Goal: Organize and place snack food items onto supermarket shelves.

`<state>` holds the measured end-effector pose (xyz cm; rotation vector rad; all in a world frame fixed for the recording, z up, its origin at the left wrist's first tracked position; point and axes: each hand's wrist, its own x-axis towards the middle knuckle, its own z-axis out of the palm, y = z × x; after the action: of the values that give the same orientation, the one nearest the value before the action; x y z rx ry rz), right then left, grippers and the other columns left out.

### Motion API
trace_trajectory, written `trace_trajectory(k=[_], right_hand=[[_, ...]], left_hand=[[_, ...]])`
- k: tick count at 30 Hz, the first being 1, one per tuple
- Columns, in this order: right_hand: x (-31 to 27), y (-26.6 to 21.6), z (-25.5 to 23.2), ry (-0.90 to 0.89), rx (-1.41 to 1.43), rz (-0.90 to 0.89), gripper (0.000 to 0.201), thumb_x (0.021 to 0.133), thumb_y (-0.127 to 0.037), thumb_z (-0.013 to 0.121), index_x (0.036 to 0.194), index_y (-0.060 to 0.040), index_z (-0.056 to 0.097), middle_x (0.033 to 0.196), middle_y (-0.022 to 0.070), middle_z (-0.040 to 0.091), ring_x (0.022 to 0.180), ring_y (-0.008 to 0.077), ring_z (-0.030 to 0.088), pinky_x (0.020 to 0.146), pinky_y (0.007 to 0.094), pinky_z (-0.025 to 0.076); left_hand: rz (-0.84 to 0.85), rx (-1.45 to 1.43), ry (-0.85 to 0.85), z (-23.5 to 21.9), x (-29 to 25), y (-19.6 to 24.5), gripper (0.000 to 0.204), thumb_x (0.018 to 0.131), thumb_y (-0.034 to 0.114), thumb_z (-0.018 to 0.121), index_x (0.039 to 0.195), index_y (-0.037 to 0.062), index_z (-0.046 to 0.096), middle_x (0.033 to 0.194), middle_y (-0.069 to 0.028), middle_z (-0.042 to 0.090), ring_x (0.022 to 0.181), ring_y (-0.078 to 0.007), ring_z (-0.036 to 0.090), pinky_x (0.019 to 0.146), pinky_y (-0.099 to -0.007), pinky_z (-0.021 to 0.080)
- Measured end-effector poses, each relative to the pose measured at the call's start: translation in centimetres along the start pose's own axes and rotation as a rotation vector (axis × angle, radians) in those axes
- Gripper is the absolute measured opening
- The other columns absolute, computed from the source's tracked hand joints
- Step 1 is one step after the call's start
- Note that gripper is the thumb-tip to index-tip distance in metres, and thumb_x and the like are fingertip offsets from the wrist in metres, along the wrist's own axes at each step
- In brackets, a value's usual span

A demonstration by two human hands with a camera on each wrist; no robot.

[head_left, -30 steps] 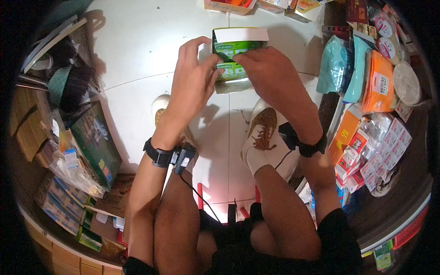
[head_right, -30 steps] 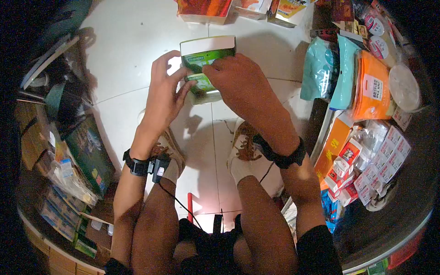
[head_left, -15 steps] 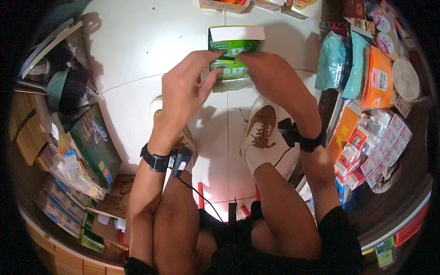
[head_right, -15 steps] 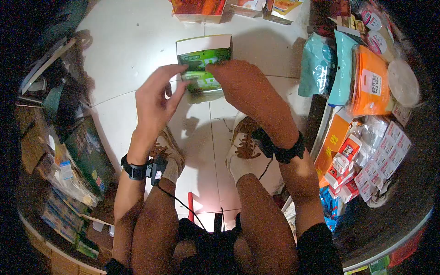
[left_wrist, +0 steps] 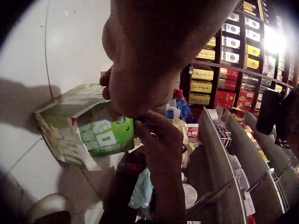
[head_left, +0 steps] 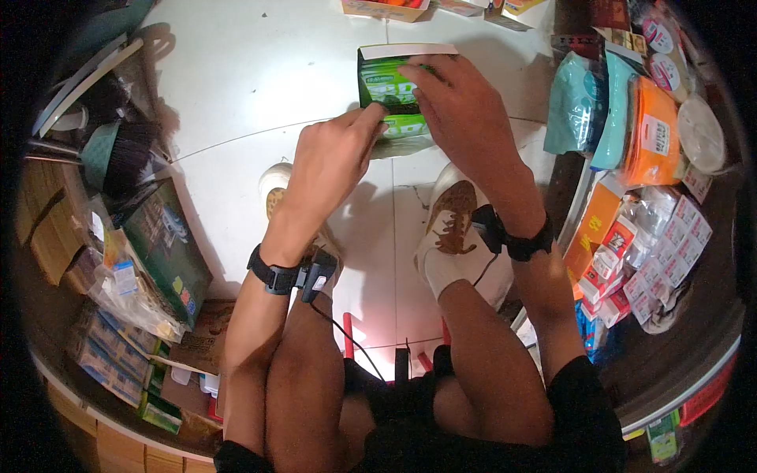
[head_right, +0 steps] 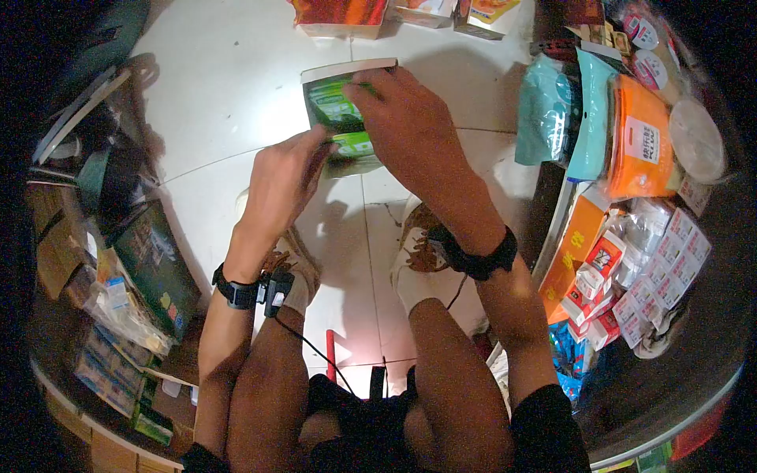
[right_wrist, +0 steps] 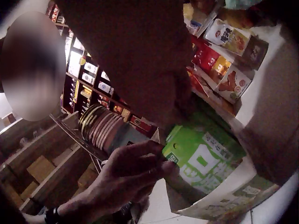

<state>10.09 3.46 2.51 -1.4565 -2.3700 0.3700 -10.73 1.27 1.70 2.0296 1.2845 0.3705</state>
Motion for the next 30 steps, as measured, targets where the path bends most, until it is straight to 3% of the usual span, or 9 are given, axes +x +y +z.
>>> trace_trajectory(k=[9,25,30], right_hand=[[0.4,-0.6,0.4,0.026,-0.078,0.010,0.026,0.080,-0.009,0.066,0.106,-0.0037,0.071,0.112,0.0121,0.066,0.103,0.0301,0.062,0.089,0.0397,0.056],[-0.2,-0.6,1.0,0.056,-0.115,-0.029,0.029,0.078,-0.009,0.069,0.106,-0.0045,0.072,0.110,0.0146,0.063,0.101,0.0318,0.060,0.085,0.0422,0.054],[-0.4,-0.7,0.5,0.112,-0.098,-0.132,0.023,0.080,-0.010,0.069,0.102,-0.0057,0.070,0.097,0.0107,0.066,0.098,0.0298,0.061,0.084,0.0418,0.053]], left_hand=[[-0.009,0.020,-0.017,0.3,-0.2,-0.4,0.017,0.099,0.017,0.065,0.110,0.0051,0.064,0.094,-0.0196,0.070,0.082,-0.0417,0.067,0.068,-0.0491,0.053],[-0.013,-0.022,0.033,0.3,-0.5,-0.3,0.017,0.097,0.017,0.067,0.109,0.0041,0.065,0.093,-0.0197,0.069,0.081,-0.0421,0.067,0.068,-0.0480,0.054],[-0.011,-0.026,0.004,0.1,-0.5,-0.3,0.017,0.097,0.016,0.067,0.110,0.0038,0.065,0.090,-0.0197,0.068,0.081,-0.0426,0.066,0.068,-0.0478,0.054]])
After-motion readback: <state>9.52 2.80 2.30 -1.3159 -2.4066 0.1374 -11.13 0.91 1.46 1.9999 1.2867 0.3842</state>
